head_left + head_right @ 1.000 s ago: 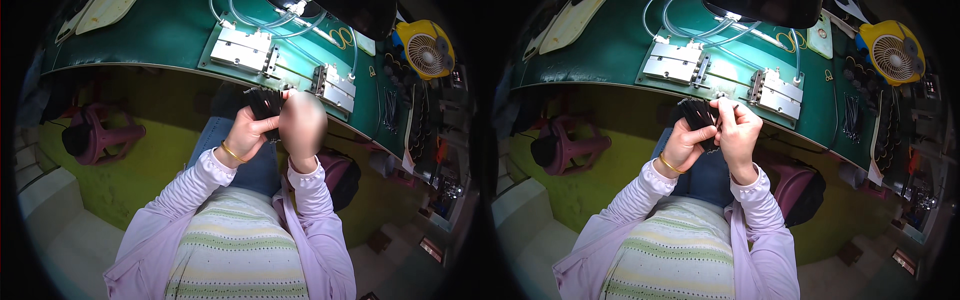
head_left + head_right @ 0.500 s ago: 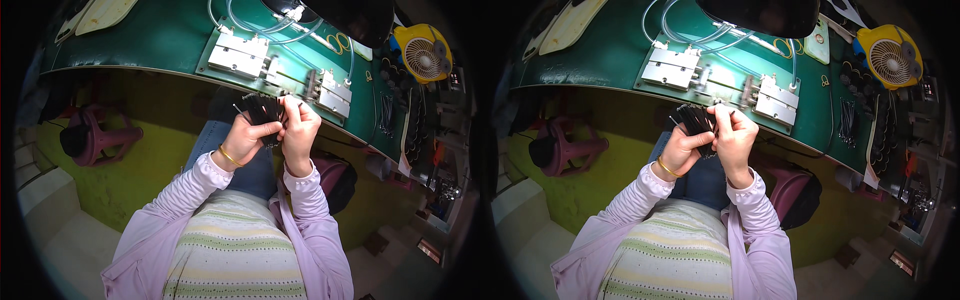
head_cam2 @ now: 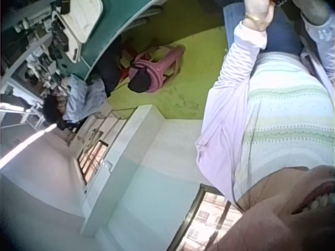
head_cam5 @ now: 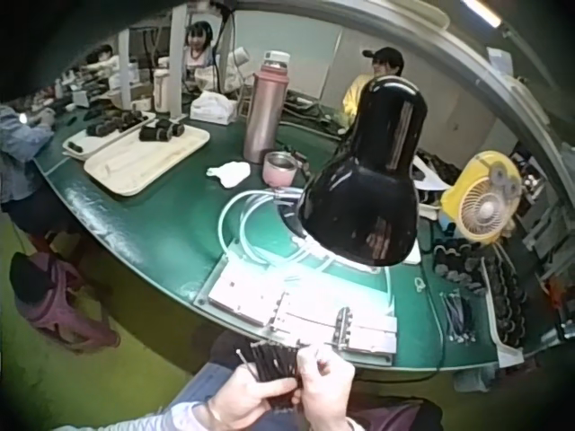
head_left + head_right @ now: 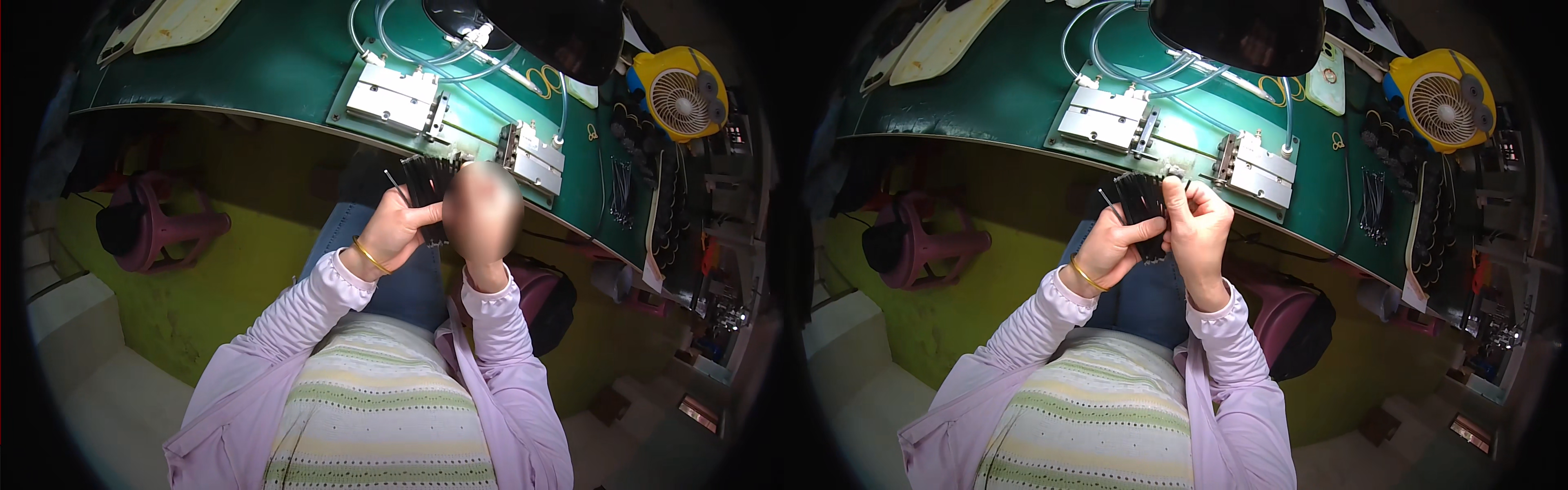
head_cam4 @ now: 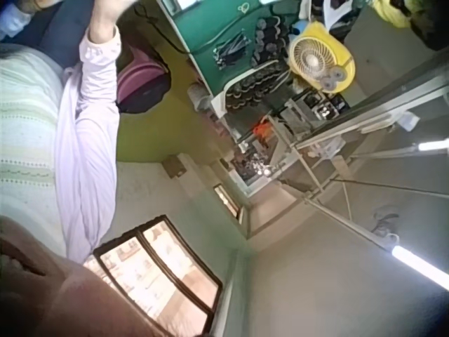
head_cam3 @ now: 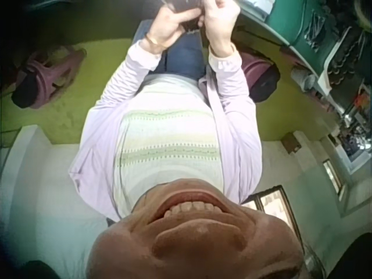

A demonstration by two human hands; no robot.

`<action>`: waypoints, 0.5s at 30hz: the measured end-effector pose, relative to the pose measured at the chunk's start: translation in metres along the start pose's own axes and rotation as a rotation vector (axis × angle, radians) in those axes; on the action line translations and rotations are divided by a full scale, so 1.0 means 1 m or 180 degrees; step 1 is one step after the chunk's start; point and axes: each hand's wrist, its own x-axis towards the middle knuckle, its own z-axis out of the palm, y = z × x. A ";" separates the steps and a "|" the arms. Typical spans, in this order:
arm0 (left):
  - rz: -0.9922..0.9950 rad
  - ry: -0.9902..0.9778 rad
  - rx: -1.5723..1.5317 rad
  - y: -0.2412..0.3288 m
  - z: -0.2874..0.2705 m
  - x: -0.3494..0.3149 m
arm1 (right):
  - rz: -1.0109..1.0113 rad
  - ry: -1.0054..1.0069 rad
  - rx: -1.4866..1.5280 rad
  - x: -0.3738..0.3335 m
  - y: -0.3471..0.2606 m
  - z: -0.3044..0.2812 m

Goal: The recorder is assembling and sorting various electronic components, specifically inserting wires into black enclosures and organizing bundles of wires.

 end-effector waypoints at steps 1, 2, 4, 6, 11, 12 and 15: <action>0.0007 -0.0009 0.0000 0.000 -0.001 -0.001 | -0.0053 -0.0047 -0.0100 -0.002 -0.001 0.000; 0.0003 0.0007 0.0007 0.001 -0.001 -0.002 | -0.0105 -0.0094 -0.0200 -0.004 -0.001 0.001; -0.0009 0.0044 0.0019 0.001 -0.002 -0.004 | -0.0112 -0.0078 -0.0187 -0.006 -0.003 0.002; 0.0035 0.0094 -0.0011 -0.001 0.000 -0.005 | -0.0106 -0.0043 -0.0151 -0.008 -0.005 0.003; 0.0144 0.0207 -0.0077 -0.005 -0.001 -0.003 | 0.0048 0.0067 -0.0002 -0.005 -0.002 0.003; 0.0159 0.0209 -0.0083 -0.005 -0.001 -0.002 | 0.0072 0.0056 0.0047 -0.004 -0.001 0.003; 0.0151 0.0203 -0.0088 -0.006 0.000 0.000 | 0.0135 0.0049 0.0150 -0.001 0.001 0.001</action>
